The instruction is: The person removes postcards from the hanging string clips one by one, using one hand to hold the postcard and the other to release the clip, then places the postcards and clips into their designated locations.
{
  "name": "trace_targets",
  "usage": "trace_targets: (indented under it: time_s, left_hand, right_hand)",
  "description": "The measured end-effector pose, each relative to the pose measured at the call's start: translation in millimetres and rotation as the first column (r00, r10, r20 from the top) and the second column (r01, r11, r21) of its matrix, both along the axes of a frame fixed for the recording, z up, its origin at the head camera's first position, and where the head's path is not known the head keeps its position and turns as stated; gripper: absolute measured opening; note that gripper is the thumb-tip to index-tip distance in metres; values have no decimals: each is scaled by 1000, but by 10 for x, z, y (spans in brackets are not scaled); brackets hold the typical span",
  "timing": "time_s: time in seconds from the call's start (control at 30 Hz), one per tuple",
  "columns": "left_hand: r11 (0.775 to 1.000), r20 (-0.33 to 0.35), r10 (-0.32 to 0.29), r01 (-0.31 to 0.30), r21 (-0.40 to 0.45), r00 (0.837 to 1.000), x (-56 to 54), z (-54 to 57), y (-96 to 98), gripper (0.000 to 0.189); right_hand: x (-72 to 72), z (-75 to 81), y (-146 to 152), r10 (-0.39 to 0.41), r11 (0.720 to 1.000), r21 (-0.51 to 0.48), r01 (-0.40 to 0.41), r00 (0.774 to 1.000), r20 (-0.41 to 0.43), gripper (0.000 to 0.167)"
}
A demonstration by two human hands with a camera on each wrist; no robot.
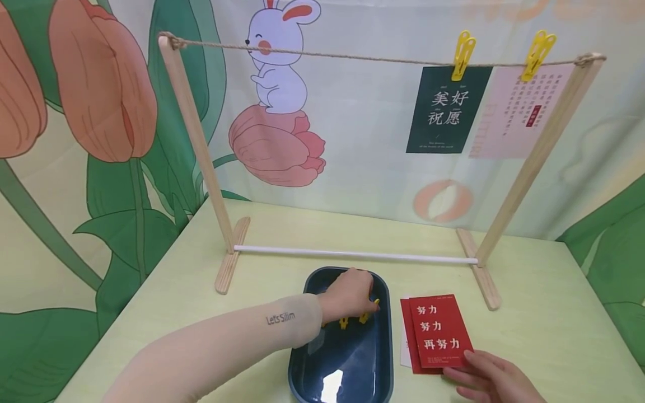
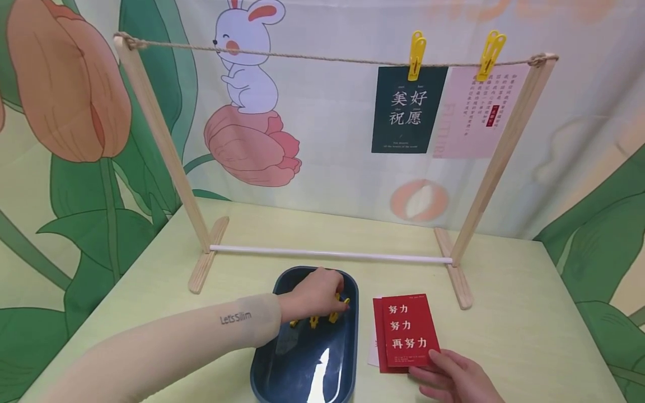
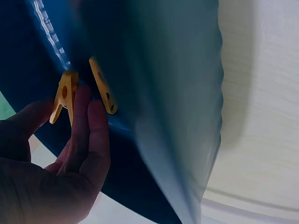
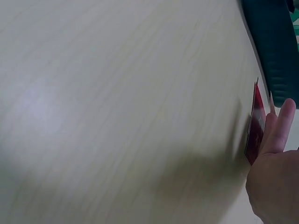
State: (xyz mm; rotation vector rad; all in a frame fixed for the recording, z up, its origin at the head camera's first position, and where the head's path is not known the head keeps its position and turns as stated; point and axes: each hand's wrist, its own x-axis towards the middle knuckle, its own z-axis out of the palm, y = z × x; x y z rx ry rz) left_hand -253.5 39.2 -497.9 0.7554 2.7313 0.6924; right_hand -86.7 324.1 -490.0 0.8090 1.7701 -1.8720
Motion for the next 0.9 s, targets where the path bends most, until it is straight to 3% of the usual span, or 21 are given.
trace_targets:
  time_s: [0.13, 0.2, 0.23, 0.43, 0.7, 0.9]
  left_hand:
    - [1000, 7, -5, 5, -26, 1000, 89, 187, 3, 23]
    - [999, -14, -13, 12, -46, 1000, 127, 219, -1, 22]
    - [999, -2, -16, 16, -51, 1000, 173, 317, -9, 21]
    - [996, 2, -34, 34, -88, 999, 315, 592, -28, 22]
    - [994, 16, -38, 40, -104, 999, 306, 615, -13, 20]
    - [990, -18, -61, 58, -132, 998, 315, 671, -19, 19]
  right_hand:
    - [3, 10, 15, -5, 999, 38, 5, 1000, 4, 85]
    - [8, 12, 28, 0, 999, 53, -1, 1000, 7, 84]
    - [10, 14, 35, 6, 998, 61, -6, 1000, 8, 84]
    - [28, 21, 61, 50, 993, 108, -51, 999, 15, 81]
    - [82, 27, 94, 97, 990, 102, -101, 995, 38, 78]
    - [112, 12, 97, 73, 993, 87, -76, 997, 34, 78]
